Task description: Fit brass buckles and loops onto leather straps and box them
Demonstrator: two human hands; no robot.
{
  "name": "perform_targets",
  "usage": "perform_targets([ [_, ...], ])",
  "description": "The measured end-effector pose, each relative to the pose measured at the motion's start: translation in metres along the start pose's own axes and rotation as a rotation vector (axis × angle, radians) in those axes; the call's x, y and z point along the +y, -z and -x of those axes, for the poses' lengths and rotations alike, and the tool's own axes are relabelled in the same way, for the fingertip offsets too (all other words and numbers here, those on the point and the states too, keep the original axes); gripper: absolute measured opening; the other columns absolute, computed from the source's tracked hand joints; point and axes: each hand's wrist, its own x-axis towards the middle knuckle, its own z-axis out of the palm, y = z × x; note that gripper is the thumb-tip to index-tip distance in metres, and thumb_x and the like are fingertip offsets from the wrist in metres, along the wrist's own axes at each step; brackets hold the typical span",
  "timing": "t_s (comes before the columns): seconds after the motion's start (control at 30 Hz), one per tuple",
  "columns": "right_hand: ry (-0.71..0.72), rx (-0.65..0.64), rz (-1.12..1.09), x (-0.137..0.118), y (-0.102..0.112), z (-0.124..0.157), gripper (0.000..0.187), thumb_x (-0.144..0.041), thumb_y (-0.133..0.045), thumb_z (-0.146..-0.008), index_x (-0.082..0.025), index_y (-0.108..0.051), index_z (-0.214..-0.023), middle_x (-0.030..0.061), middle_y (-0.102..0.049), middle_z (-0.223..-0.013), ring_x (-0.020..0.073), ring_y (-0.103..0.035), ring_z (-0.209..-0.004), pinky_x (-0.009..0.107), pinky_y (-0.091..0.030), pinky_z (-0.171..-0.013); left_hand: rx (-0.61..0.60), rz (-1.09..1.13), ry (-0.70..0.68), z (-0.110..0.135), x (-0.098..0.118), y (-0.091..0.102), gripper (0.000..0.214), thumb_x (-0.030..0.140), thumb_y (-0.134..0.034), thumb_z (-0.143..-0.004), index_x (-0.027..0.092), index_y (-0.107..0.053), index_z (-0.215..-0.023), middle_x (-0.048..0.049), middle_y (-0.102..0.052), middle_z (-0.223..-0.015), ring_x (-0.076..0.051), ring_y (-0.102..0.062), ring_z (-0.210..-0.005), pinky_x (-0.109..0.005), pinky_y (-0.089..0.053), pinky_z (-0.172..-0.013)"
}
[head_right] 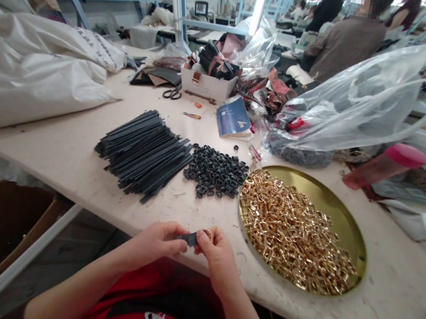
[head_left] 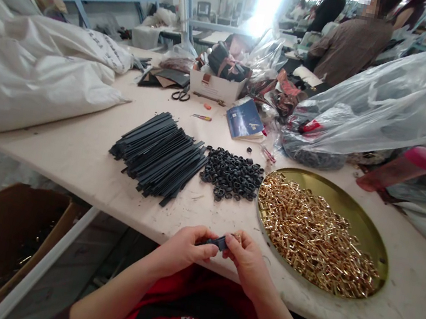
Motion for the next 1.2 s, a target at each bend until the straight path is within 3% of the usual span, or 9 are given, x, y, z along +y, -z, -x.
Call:
perform_targets([
  [0.1,0.126,0.156,0.185,0.002,-0.001,0.000,0.027,-0.042,-0.061,-0.070,-0.021,-0.045,-0.078,-0.0076,-0.048,-0.056,0.0098,-0.047,-0.049,0.023,-0.037,-0.052,-0.035,0.049,-0.009,-0.002,0.002,-0.004,0.028,0.021,-0.055,-0.071,0.013,-0.060,-0.096,-0.0019,-0.062,-0.080,-0.011,-0.054,-0.067,-0.023,-0.042,-0.066],
  [0.2,0.184,0.122,0.352,0.006,0.003,0.003,0.030,-0.042,-0.053,-0.076,-0.021,-0.045,-0.095,-0.0070,-0.047,-0.059,0.0106,-0.047,-0.049,0.024,-0.037,-0.049,-0.054,-0.006,-0.019,-0.007,-0.001,-0.010,0.029,0.018,-0.052,-0.070,0.014,-0.061,-0.097,-0.0016,-0.063,-0.079,-0.012,-0.055,-0.066,-0.024,-0.043,-0.066],
  [0.47,0.289,0.334,0.602,0.013,0.004,0.007,0.022,-0.041,-0.045,-0.080,-0.020,-0.047,-0.086,-0.0026,-0.051,-0.064,0.0138,-0.050,-0.057,0.026,-0.040,-0.055,-0.082,-0.172,-0.047,-0.011,-0.003,-0.025,0.025,0.021,-0.049,-0.071,0.014,-0.060,-0.092,-0.0009,-0.063,-0.071,-0.014,-0.057,-0.063,-0.023,-0.043,-0.061],
  [0.57,0.285,0.370,0.584,0.015,-0.003,0.004,0.023,-0.042,-0.045,-0.080,-0.020,-0.046,-0.086,-0.0017,-0.052,-0.065,0.0147,-0.051,-0.059,0.026,-0.040,-0.054,0.022,-0.340,-0.062,-0.013,-0.002,-0.028,0.021,0.023,-0.045,-0.074,0.013,-0.060,-0.084,-0.0023,-0.062,-0.070,-0.015,-0.056,-0.063,-0.023,-0.041,-0.059],
  [0.7,0.221,0.164,0.557,0.014,0.003,0.005,0.022,-0.041,-0.047,-0.079,-0.021,-0.047,-0.086,-0.0041,-0.051,-0.061,0.0133,-0.050,-0.054,0.024,-0.039,-0.051,0.119,-0.512,-0.066,-0.012,-0.007,-0.025,0.021,0.023,-0.043,-0.074,0.014,-0.061,-0.081,-0.0032,-0.062,-0.070,-0.015,-0.055,-0.064,-0.023,-0.039,-0.057],
  [0.83,0.204,-0.073,0.672,0.006,0.019,0.013,0.017,-0.035,-0.053,-0.076,-0.021,-0.052,-0.086,-0.0038,-0.053,-0.064,0.0124,-0.050,-0.058,0.023,-0.038,-0.052,-0.041,-0.409,-0.026,-0.006,-0.010,-0.018,0.019,0.022,-0.045,-0.072,0.014,-0.060,-0.080,-0.0003,-0.060,-0.065,-0.013,-0.054,-0.056,-0.021,-0.038,-0.053],
  [0.93,0.257,-0.041,0.706,0.006,0.021,0.019,0.015,-0.034,-0.048,-0.079,-0.020,-0.051,-0.084,-0.0020,-0.055,-0.069,0.0130,-0.052,-0.062,0.024,-0.040,-0.056,-0.159,-0.275,-0.055,0.000,-0.009,-0.016,0.021,0.020,-0.044,-0.073,0.014,-0.059,-0.087,0.0004,-0.060,-0.071,-0.011,-0.055,-0.057,-0.020,-0.041,-0.057],
  [1.07,0.268,0.026,0.617,0.015,0.012,0.021,0.015,-0.035,-0.043,-0.082,-0.020,-0.047,-0.083,-0.0028,-0.054,-0.063,0.0126,-0.052,-0.057,0.023,-0.040,-0.054,-0.185,-0.186,-0.047,0.001,-0.010,-0.016,0.023,0.020,-0.040,-0.077,0.013,-0.057,-0.091,-0.0015,-0.060,-0.076,-0.010,-0.055,-0.060,-0.021,-0.043,-0.060],
  [1.2,0.263,-0.067,0.622,0.015,0.011,0.024,0.014,-0.033,-0.043,-0.083,-0.020,-0.048,-0.081,-0.0036,-0.053,-0.061,0.0122,-0.050,-0.056,0.023,-0.038,-0.053,-0.203,-0.130,0.017,0.001,-0.015,-0.015,0.025,0.021,-0.041,-0.077,0.013,-0.056,-0.095,-0.0024,-0.061,-0.075,-0.011,-0.056,-0.061,-0.021,-0.043,-0.058],
])
